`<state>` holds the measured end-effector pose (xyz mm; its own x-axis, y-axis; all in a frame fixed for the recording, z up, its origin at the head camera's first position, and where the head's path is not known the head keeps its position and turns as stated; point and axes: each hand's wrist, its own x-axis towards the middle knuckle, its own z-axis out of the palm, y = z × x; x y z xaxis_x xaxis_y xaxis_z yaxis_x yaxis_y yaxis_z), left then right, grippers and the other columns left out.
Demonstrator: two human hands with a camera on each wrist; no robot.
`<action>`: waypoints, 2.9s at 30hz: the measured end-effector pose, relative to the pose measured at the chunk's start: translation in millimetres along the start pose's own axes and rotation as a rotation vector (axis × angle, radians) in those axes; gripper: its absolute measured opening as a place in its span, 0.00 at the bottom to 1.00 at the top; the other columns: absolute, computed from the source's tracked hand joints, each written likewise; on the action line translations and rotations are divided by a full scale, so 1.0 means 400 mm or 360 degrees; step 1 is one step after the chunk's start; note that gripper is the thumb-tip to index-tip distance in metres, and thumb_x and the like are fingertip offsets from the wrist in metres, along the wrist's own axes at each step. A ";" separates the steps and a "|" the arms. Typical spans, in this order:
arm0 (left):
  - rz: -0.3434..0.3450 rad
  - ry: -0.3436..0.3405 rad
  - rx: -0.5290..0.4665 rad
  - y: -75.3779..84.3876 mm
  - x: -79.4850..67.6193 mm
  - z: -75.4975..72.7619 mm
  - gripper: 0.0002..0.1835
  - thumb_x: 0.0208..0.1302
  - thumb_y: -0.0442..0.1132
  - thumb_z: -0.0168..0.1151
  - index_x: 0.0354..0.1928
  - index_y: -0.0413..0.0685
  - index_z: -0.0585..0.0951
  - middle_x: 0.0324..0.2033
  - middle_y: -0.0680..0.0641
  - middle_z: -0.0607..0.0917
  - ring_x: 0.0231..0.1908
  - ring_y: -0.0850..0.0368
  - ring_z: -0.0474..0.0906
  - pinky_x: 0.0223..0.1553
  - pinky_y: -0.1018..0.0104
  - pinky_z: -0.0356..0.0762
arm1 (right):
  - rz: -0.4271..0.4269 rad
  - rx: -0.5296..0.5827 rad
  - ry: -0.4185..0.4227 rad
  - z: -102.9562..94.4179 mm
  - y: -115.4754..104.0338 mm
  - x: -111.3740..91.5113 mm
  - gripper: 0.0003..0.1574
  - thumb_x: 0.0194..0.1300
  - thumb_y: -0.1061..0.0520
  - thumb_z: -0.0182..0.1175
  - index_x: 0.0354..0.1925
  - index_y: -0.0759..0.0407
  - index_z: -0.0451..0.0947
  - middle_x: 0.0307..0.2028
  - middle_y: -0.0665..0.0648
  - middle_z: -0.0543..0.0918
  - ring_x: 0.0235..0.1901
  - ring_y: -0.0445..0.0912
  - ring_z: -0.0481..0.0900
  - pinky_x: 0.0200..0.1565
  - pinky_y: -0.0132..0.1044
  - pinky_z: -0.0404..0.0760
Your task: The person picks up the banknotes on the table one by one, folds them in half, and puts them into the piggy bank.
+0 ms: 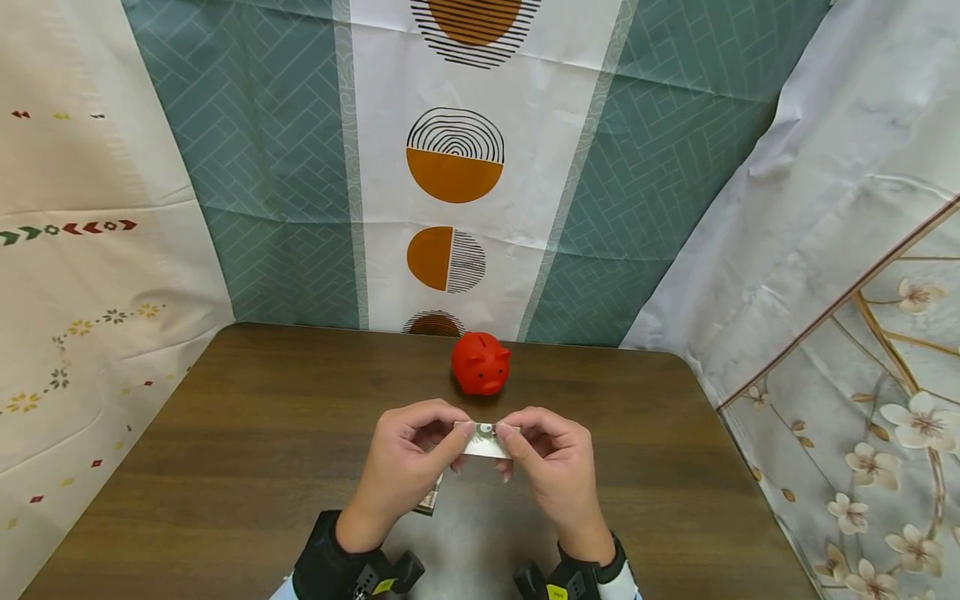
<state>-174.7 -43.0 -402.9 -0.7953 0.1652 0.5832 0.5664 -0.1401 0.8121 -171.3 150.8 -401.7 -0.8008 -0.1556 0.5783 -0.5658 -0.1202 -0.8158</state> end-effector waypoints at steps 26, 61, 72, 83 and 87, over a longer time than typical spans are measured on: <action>0.0301 0.0026 0.0112 -0.010 -0.002 0.032 0.14 0.60 0.23 0.70 0.48 0.41 0.84 0.37 0.43 0.86 0.32 0.56 0.84 0.32 0.65 0.88 | -0.0470 -0.0460 0.0273 0.040 0.023 0.002 0.15 0.59 0.77 0.66 0.41 0.64 0.85 0.34 0.60 0.81 0.32 0.44 0.76 0.32 0.28 0.80; 0.0267 -0.0047 -0.0145 -0.019 -0.006 0.052 0.10 0.66 0.18 0.58 0.42 0.37 0.79 0.35 0.41 0.77 0.30 0.52 0.77 0.25 0.62 0.86 | -0.0213 0.0031 -0.0065 0.021 0.008 0.002 0.12 0.63 0.79 0.59 0.41 0.69 0.80 0.33 0.60 0.79 0.27 0.46 0.75 0.26 0.36 0.82; 0.0280 -0.0005 -0.0183 -0.015 -0.005 0.051 0.10 0.66 0.16 0.58 0.41 0.36 0.79 0.34 0.42 0.77 0.28 0.53 0.76 0.26 0.64 0.84 | -0.0219 -0.0005 -0.0047 0.025 0.003 0.002 0.13 0.64 0.80 0.58 0.40 0.68 0.82 0.33 0.61 0.80 0.27 0.49 0.77 0.27 0.36 0.84; 0.0401 0.0010 -0.0259 -0.016 -0.001 0.048 0.10 0.64 0.13 0.55 0.40 0.31 0.79 0.33 0.38 0.77 0.26 0.51 0.78 0.27 0.63 0.86 | -0.0200 0.0038 0.0001 0.021 -0.001 0.000 0.12 0.65 0.79 0.57 0.41 0.69 0.82 0.34 0.59 0.82 0.27 0.50 0.80 0.30 0.37 0.86; 0.0399 0.0031 -0.0264 -0.015 0.000 0.046 0.10 0.64 0.13 0.56 0.40 0.31 0.80 0.32 0.38 0.77 0.25 0.51 0.78 0.27 0.63 0.86 | -0.0238 0.0084 0.0003 0.018 0.002 0.002 0.12 0.66 0.79 0.56 0.41 0.70 0.82 0.35 0.59 0.83 0.27 0.48 0.81 0.30 0.36 0.87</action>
<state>-174.1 -24.2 -407.3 -0.6398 0.0868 0.7636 0.7040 -0.3322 0.6277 -171.0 143.4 -401.9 -0.7090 -0.1301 0.6932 -0.6675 -0.1934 -0.7190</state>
